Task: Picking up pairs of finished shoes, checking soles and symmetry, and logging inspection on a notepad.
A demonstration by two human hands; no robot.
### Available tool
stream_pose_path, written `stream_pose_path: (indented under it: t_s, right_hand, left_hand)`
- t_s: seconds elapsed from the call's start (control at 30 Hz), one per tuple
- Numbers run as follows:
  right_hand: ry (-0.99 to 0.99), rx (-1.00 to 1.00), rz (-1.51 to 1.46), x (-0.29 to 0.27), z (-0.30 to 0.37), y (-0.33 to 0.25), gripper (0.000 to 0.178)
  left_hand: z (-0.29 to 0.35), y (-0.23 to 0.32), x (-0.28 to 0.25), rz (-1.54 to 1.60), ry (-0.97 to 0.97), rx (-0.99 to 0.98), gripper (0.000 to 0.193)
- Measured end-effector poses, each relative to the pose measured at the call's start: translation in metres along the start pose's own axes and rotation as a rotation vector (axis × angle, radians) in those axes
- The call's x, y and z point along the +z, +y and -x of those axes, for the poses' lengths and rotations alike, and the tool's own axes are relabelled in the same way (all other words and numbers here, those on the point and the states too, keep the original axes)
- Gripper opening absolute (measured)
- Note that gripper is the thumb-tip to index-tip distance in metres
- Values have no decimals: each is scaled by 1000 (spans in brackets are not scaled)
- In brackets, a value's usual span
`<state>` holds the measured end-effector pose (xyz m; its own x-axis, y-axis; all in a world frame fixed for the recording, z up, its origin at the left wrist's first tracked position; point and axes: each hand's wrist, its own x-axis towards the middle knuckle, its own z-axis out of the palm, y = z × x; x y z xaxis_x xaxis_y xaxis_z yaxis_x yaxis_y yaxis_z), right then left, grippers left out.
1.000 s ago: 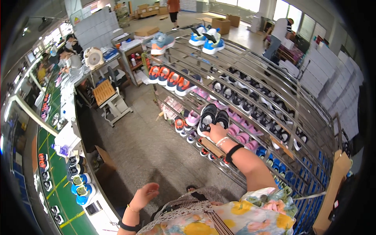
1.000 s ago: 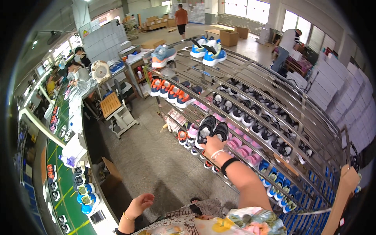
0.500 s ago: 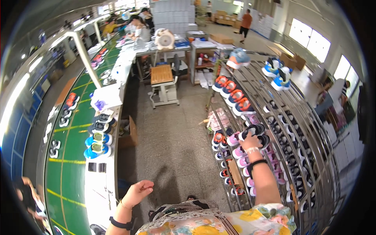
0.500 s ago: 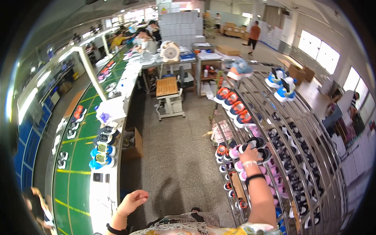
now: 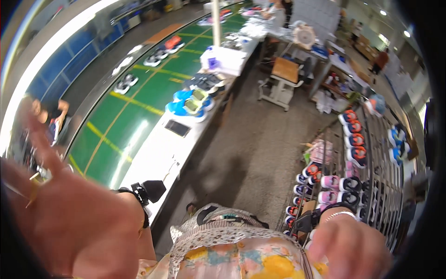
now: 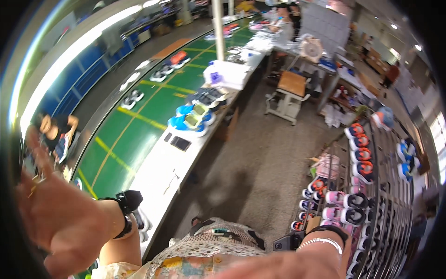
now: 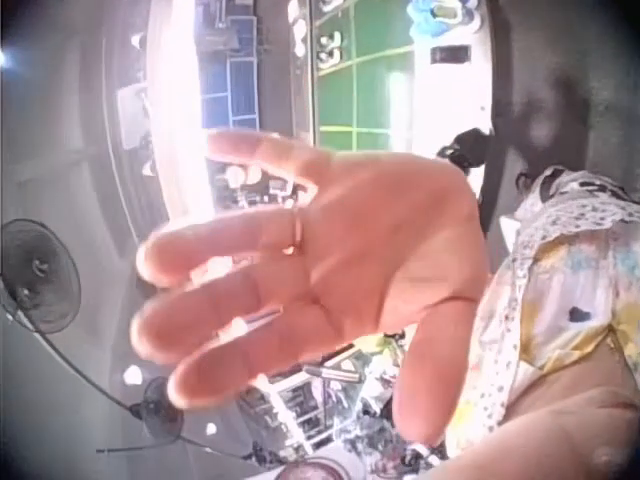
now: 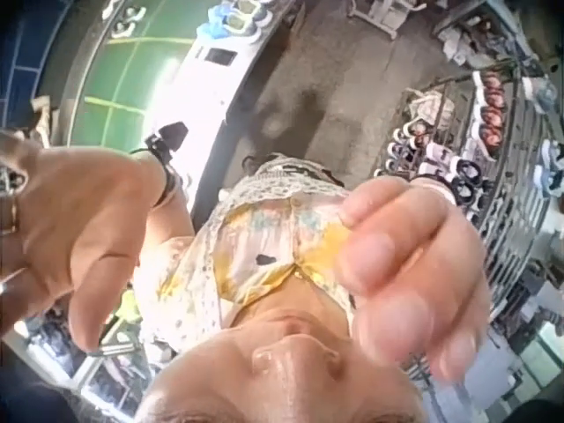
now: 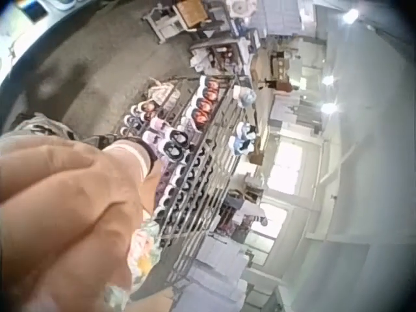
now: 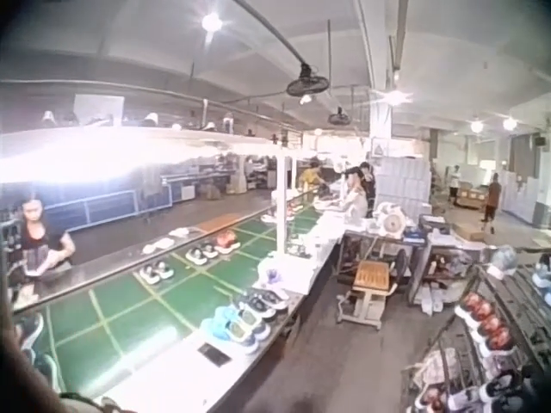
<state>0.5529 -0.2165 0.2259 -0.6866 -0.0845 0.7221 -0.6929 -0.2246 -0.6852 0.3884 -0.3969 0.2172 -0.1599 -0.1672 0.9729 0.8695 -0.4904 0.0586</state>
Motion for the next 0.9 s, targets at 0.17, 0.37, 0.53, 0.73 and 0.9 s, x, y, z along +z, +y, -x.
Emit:
stream_pose_path:
  t_s: [0.17,0.37,0.53,0.73,0.9]
  right_hand:
    - [254,165,43,73,-52,33,41]
    - [111,104,-67,122,-90,89,42]
    - [79,-36,-103,157,-117,133,42]
    - [74,-181,-85,184,-145,167,42]
    - [6,-277,-39,191,-172,181,42]
  left_hand:
    - [-11,30,-75,-216,12,21,73]
    - [-32,59,-156,-415,-7,117,71]
    - [-59,64,-208,-461,-76,229,69]
    - [-86,55,-250,-459,-124,332,67]
    - [-98,46,-271,-475,-90,435,65]
